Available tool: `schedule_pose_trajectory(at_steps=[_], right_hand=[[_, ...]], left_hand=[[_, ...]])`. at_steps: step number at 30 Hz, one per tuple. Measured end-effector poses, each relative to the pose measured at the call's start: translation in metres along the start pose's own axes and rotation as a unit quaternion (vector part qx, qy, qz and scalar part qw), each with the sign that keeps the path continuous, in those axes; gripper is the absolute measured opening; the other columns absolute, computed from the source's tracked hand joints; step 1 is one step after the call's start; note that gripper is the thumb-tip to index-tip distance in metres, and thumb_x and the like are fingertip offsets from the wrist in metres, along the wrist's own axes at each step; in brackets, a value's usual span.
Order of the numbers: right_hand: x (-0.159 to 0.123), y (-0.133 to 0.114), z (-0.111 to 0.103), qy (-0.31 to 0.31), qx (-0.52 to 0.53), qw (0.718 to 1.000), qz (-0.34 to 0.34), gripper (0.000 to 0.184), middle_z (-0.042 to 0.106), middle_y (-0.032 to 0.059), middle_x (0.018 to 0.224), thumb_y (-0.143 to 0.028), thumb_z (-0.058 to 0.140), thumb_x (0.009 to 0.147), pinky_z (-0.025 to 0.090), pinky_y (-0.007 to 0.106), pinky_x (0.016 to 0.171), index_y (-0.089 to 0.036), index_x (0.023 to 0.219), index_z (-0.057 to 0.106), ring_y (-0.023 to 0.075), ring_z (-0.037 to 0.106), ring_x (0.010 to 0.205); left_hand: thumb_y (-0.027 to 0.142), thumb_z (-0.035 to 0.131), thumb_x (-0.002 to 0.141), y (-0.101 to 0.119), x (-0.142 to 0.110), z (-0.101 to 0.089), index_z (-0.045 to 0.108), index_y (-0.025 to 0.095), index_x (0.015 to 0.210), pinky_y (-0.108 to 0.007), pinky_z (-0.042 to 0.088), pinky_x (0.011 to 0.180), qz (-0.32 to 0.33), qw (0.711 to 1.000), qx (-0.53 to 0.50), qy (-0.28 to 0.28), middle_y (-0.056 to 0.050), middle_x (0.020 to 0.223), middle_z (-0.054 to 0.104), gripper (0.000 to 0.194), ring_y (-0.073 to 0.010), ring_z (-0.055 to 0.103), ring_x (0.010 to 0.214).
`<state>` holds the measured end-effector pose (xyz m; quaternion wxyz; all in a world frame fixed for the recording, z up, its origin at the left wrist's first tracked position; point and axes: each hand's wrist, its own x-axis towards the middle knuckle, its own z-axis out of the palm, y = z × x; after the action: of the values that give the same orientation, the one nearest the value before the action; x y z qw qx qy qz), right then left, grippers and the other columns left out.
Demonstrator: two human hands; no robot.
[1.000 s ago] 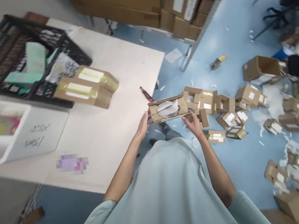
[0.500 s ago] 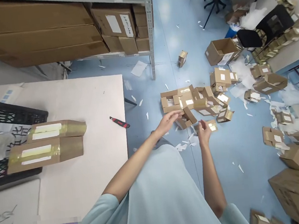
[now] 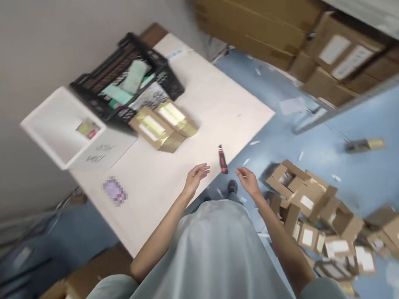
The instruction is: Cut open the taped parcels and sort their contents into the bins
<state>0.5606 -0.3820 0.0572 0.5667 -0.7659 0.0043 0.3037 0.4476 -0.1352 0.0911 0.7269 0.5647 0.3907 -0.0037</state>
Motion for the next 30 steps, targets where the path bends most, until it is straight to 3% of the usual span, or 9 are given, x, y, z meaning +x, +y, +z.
schedule_pose_trajectory(at_steps=[3, 7, 11, 14, 18, 21, 24, 27, 30], right_hand=[[0.062, -0.041, 0.059, -0.12, -0.025, 0.992, -0.004, 0.039, 0.085, 0.0057, 0.098, -0.061, 0.089, 0.083, 0.068, 0.045, 0.099, -0.025, 0.096, 0.08, 0.0269, 0.081, 0.101], [0.117, -0.094, 0.169, -0.233, -0.037, 0.972, 0.004, 0.028, 0.085, 0.0036, 0.094, -0.048, 0.091, 0.087, 0.068, 0.033, 0.085, -0.023, 0.095, 0.081, 0.0197, 0.079, 0.089], [0.146, -0.134, 0.278, -0.241, -0.043, 0.969, 0.03, 0.03, 0.083, 0.0046, 0.09, -0.047, 0.079, 0.102, 0.065, 0.025, 0.071, -0.021, 0.089, 0.075, 0.0151, 0.077, 0.079], [0.152, -0.145, 0.327, -0.192, -0.04, 0.978, 0.075, 0.039, 0.075, 0.0011, 0.076, -0.055, 0.075, 0.105, 0.063, 0.023, 0.063, -0.023, 0.086, 0.067, 0.0147, 0.075, 0.073], [0.143, -0.137, 0.338, -0.133, 0.001, 0.983, 0.13, 0.046, 0.07, -0.0017, 0.074, -0.066, 0.08, 0.1, 0.067, 0.025, 0.064, -0.026, 0.088, 0.061, 0.0167, 0.078, 0.074], [0.129, -0.123, 0.319, -0.108, 0.009, 0.986, 0.129, 0.046, 0.073, 0.0009, 0.082, -0.066, 0.083, 0.097, 0.068, 0.027, 0.067, -0.025, 0.092, 0.062, 0.0175, 0.08, 0.078], [0.11, -0.104, 0.29, -0.095, 0.007, 0.987, 0.129, 0.047, 0.077, 0.0051, 0.095, -0.066, 0.087, 0.093, 0.071, 0.03, 0.073, -0.024, 0.097, 0.066, 0.0196, 0.082, 0.085], [0.088, -0.086, 0.264, -0.09, 0.005, 0.987, 0.132, 0.05, 0.079, 0.0081, 0.1, -0.068, 0.089, 0.089, 0.073, 0.036, 0.08, -0.024, 0.099, 0.068, 0.0225, 0.082, 0.09], [0.069, -0.071, 0.253, -0.087, 0.014, 0.989, 0.12, 0.048, 0.082, 0.0094, 0.102, -0.069, 0.086, 0.089, 0.072, 0.041, 0.09, -0.025, 0.099, 0.069, 0.0251, 0.083, 0.098]], left_hand=[[0.06, 0.084, 0.08, -0.001, -0.015, -0.053, 0.077, 0.02, 0.121, -0.056, 0.055, 0.12, -0.007, 0.99, -0.052, 0.132, -0.019, 0.134, 0.083, 0.057, -0.0346, 0.081, 0.122], [0.059, 0.085, 0.081, -0.009, -0.051, -0.097, 0.077, 0.021, 0.122, -0.056, 0.054, 0.123, -0.017, 0.967, -0.103, 0.232, -0.019, 0.138, 0.082, 0.056, -0.0342, 0.081, 0.124], [0.06, 0.086, 0.082, -0.013, -0.073, -0.123, 0.078, 0.022, 0.123, -0.056, 0.054, 0.124, -0.023, 0.954, -0.127, 0.269, -0.018, 0.139, 0.082, 0.056, -0.0344, 0.081, 0.125], [0.062, 0.085, 0.084, -0.012, -0.076, -0.147, 0.079, 0.022, 0.122, -0.056, 0.055, 0.124, -0.015, 0.953, -0.133, 0.273, -0.018, 0.137, 0.082, 0.055, -0.0344, 0.081, 0.125], [0.059, 0.083, 0.086, -0.002, -0.066, -0.19, 0.078, 0.021, 0.123, -0.058, 0.055, 0.122, 0.022, 0.957, -0.123, 0.264, -0.018, 0.136, 0.083, 0.053, -0.0343, 0.081, 0.122], [0.049, 0.077, 0.091, 0.021, -0.038, -0.223, 0.077, 0.018, 0.124, -0.057, 0.055, 0.122, 0.061, 0.963, -0.071, 0.254, -0.02, 0.136, 0.082, 0.045, -0.0346, 0.08, 0.124], [0.038, 0.069, 0.097, 0.066, 0.014, -0.246, 0.074, 0.019, 0.137, -0.055, 0.054, 0.124, 0.13, 0.958, 0.029, 0.253, -0.019, 0.151, 0.074, 0.044, -0.034, 0.073, 0.138], [0.032, 0.071, 0.097, 0.121, 0.075, -0.245, 0.061, 0.017, 0.16, -0.055, 0.044, 0.134, 0.241, 0.938, 0.155, 0.194, -0.019, 0.174, 0.055, 0.066, -0.0367, 0.053, 0.161], [0.025, 0.075, 0.09, 0.161, 0.116, -0.222, 0.062, 0.011, 0.162, -0.054, 0.028, 0.143, 0.297, 0.901, 0.314, 0.046, -0.021, 0.176, 0.053, 0.074, -0.041, 0.039, 0.171]])
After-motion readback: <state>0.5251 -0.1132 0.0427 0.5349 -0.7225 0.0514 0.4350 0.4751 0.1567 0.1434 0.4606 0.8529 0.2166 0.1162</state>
